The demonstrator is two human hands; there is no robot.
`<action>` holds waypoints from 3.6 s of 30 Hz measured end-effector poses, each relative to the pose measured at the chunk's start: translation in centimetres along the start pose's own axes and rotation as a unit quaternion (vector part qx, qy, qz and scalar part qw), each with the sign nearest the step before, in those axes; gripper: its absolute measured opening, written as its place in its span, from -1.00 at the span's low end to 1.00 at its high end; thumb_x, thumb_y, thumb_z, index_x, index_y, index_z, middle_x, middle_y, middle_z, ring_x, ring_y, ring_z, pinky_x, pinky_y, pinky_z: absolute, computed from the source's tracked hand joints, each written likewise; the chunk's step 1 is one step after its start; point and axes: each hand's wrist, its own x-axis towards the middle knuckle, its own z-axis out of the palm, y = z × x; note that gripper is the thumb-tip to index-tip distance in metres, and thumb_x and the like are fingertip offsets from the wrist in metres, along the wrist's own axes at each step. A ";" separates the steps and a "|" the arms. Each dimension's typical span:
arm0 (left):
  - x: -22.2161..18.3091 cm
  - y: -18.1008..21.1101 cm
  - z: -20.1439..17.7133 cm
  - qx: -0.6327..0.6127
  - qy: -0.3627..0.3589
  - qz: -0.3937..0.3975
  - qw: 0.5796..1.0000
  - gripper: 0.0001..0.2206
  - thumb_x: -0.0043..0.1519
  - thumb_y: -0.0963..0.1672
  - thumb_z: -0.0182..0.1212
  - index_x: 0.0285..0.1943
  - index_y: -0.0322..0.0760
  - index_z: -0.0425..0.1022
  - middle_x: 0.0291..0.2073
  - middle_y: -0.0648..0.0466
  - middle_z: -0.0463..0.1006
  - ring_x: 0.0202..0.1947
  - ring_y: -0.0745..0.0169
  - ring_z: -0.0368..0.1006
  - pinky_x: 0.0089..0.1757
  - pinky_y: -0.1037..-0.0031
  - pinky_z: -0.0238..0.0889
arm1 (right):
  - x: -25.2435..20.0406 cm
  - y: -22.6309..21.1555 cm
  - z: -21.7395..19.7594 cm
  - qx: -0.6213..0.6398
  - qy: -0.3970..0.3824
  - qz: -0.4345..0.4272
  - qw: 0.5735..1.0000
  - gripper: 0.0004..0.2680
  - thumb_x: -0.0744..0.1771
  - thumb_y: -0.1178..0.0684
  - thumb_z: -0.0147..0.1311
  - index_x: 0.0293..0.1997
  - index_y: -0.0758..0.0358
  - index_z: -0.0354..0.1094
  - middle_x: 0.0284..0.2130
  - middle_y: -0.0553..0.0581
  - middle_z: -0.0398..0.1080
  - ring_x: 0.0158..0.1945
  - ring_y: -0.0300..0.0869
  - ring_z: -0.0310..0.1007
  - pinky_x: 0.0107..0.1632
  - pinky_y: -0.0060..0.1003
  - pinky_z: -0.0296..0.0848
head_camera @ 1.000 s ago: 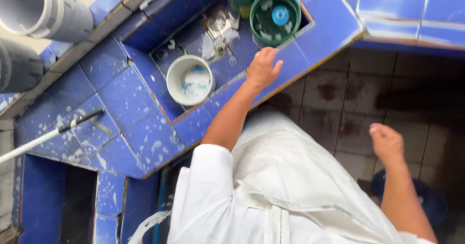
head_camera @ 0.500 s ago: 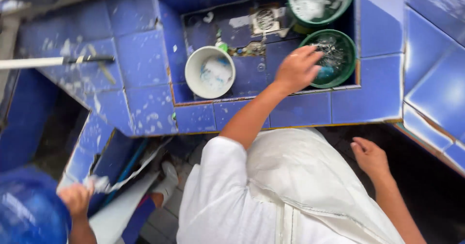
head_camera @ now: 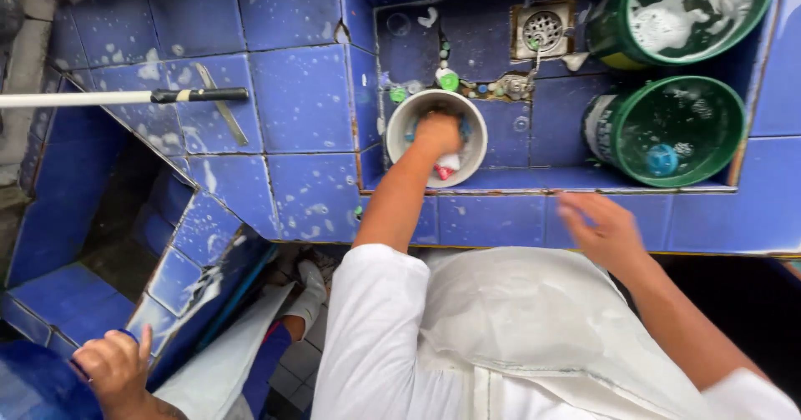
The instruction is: The person is cleaning blue plastic water bottle caps using a brush and soapy water in a tiled sink area, and also handling large blue water jugs.
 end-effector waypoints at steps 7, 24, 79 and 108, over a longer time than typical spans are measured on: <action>0.8 -1.1 1.6 -0.248 -0.013 -0.075 0.966 -0.50 -0.08 0.08 0.21 -0.03 -0.24 0.56 -0.18 -0.08 0.60 -0.01 -0.09 0.51 -0.05 0.08 0.39 | 9.6 -3.1 15.9 -0.154 -0.228 -0.060 0.960 -0.79 0.27 0.08 0.02 -0.04 0.26 0.35 -0.18 0.30 0.43 -0.10 0.19 0.43 -0.08 0.05 0.44; -6.3 -5.8 1.1 -0.816 0.174 -0.023 0.550 -0.80 0.00 -0.21 0.03 -0.20 -0.29 0.43 -0.42 0.08 0.46 -0.38 0.37 0.42 -0.27 0.51 0.45 | 17.7 3.7 28.2 -0.057 -0.237 0.392 0.887 -0.61 0.19 -0.22 0.00 -0.04 0.23 0.37 -0.17 0.22 0.45 -0.10 0.14 0.43 -0.11 0.20 0.40; -15.0 -14.2 2.2 -0.952 0.104 0.062 0.281 -0.54 0.26 0.02 -0.02 0.25 -0.34 0.31 -0.14 -0.23 0.56 -0.15 -0.09 0.56 -0.13 0.22 0.53 | 19.0 0.3 27.5 -0.501 -0.271 -0.233 0.788 -0.64 0.22 -0.34 0.10 0.04 -0.13 0.34 -0.23 0.00 0.41 -0.13 -0.16 0.46 -0.13 -0.18 0.42; -17.2 -16.3 2.5 -0.957 0.104 0.018 0.270 -0.59 0.23 -0.02 0.02 0.18 -0.32 0.38 -0.13 -0.22 0.58 -0.15 -0.06 0.56 -0.16 0.26 0.54 | 15.7 6.7 28.1 -0.084 -0.165 0.426 0.886 -0.71 0.29 -0.13 0.01 0.05 0.11 0.36 -0.25 0.14 0.42 -0.13 -0.02 0.47 -0.17 -0.04 0.47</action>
